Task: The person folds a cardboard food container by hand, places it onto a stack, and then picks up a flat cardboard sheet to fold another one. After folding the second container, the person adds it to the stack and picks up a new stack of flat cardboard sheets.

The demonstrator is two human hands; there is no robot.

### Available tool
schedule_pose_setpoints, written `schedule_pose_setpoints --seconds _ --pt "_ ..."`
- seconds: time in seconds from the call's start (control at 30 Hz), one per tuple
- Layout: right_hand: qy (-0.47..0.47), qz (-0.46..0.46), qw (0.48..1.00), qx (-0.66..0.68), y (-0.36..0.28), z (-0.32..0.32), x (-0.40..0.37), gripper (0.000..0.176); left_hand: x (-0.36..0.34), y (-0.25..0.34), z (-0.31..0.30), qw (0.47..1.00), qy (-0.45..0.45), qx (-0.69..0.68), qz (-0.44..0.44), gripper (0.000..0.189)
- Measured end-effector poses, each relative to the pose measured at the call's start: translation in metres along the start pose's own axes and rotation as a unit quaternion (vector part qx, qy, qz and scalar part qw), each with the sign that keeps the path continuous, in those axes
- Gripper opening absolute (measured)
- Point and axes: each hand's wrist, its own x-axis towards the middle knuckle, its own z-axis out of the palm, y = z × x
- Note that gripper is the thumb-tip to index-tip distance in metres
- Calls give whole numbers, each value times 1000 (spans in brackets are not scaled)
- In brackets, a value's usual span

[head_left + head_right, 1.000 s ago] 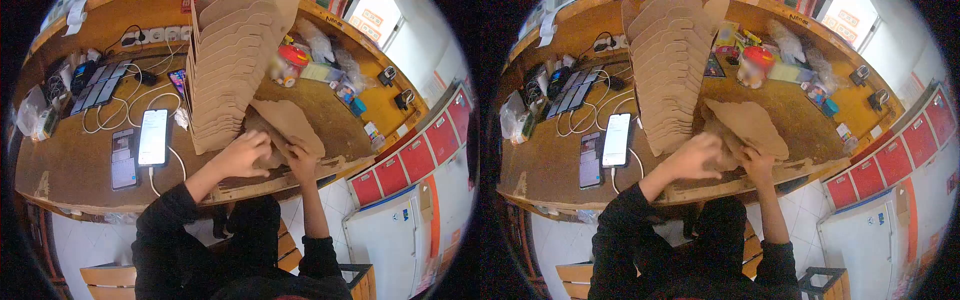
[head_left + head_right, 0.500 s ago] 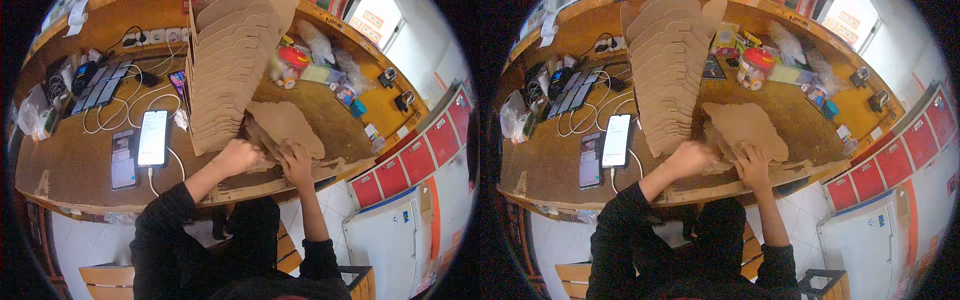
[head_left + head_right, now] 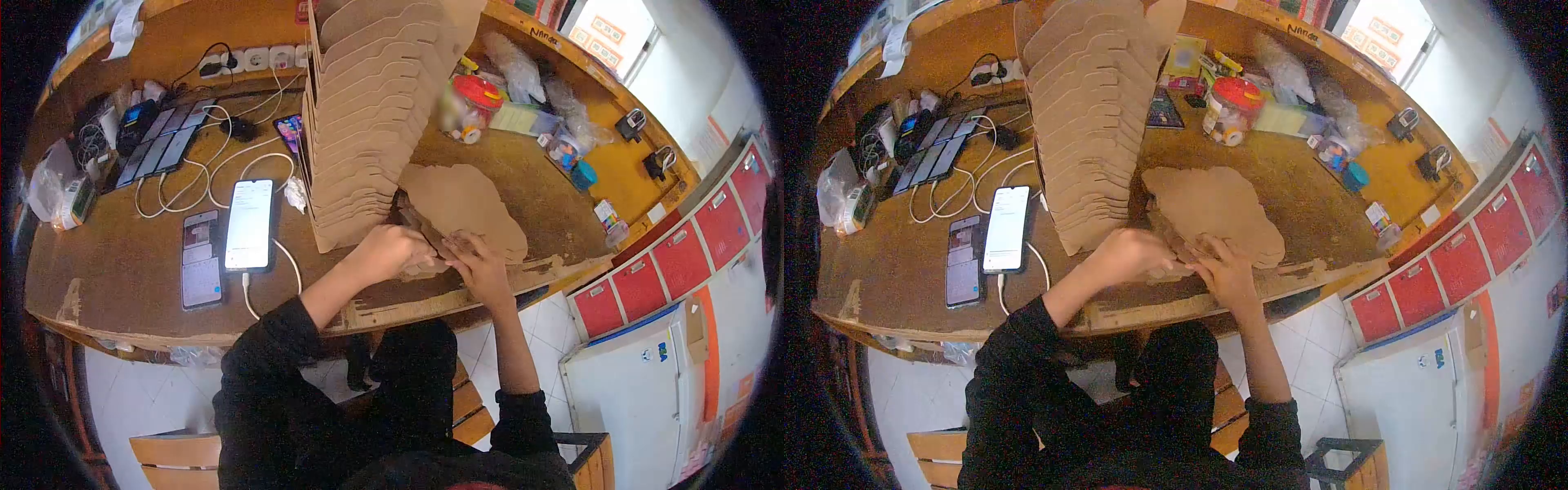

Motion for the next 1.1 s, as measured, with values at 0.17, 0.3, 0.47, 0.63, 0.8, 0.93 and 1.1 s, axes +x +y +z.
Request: schedule_pose_setpoints --seconds 0.17,0.3,0.47,0.63,0.8,0.93,1.1 --pt "-27 19 999 15 -2 -1 2 30 0 1 -2 1000 7 -18 -1 19" --pt "3 11 1000 11 -4 -2 5 27 2 5 -8 1000 1 -7 -3 22" --pt "4 29 999 33 -4 -1 2 28 1 5 -9 1000 0 -15 -9 24" --pt "5 26 999 26 -3 -2 3 26 3 8 -12 1000 0 -30 -5 27" --pt "6 27 1000 10 -10 -8 6 27 3 5 -8 998 32 -57 -10 27" --pt "27 25 999 39 -8 -4 6 25 5 6 -8 996 49 -73 -18 25" --pt "-3 26 999 40 -6 -5 8 26 6 9 -11 996 44 -69 -35 25"
